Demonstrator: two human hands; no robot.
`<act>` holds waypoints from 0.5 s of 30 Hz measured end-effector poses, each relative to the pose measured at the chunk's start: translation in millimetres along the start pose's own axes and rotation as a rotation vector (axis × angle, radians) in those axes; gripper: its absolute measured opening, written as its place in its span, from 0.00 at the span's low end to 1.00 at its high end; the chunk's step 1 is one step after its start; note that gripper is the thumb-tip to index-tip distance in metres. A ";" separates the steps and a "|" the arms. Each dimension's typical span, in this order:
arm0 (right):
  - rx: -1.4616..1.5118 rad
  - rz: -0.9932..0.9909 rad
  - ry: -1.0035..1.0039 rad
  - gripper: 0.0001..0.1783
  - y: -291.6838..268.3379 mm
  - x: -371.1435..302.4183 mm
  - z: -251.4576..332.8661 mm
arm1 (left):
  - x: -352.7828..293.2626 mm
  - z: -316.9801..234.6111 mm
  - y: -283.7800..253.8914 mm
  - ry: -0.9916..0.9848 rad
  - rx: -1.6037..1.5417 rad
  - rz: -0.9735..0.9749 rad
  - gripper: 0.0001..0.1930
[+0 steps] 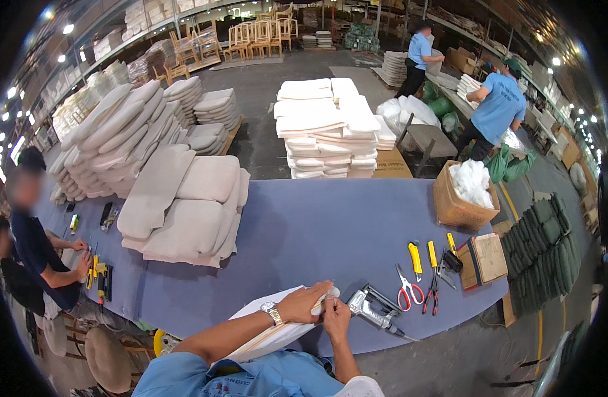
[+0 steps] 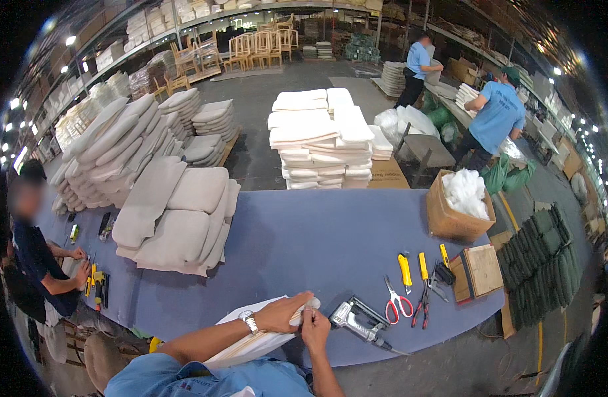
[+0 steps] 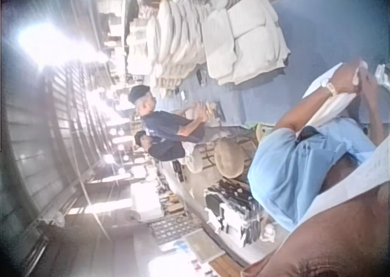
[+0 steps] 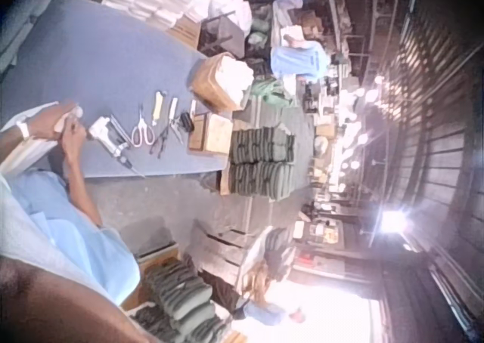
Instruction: The person wraps a cushion core with fabric, folds the edges, and uses a staple gun to secure the fabric. They trim excess fabric with scissors and continue stapling to finish the cushion cover.
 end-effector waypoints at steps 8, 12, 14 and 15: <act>0.159 -0.013 0.095 0.25 -1.6 -14.3 -8.0 | -6.7 3.3 16.2 0.020 -0.085 -0.108 0.43; 0.189 -0.066 0.060 0.24 -12.7 -33.9 15.2 | -12.8 -17.4 12.7 0.052 -0.142 -0.103 0.40; 0.198 -0.105 0.020 0.24 -24.9 -31.7 21.9 | -9.0 -31.6 0.9 0.080 -0.171 -0.108 0.39; 0.205 -0.102 0.028 0.24 -26.2 -31.9 24.2 | -7.0 -29.9 4.2 0.117 -0.151 -0.169 0.39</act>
Point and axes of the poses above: each hand's wrist, its own x-axis towards the middle knuckle, its own y-axis out of the palm, z = x × y, the point moved 6 cm from there along x, towards the middle knuckle, and after that the axes turned 10 degrees about x, right-handed, at the moved point
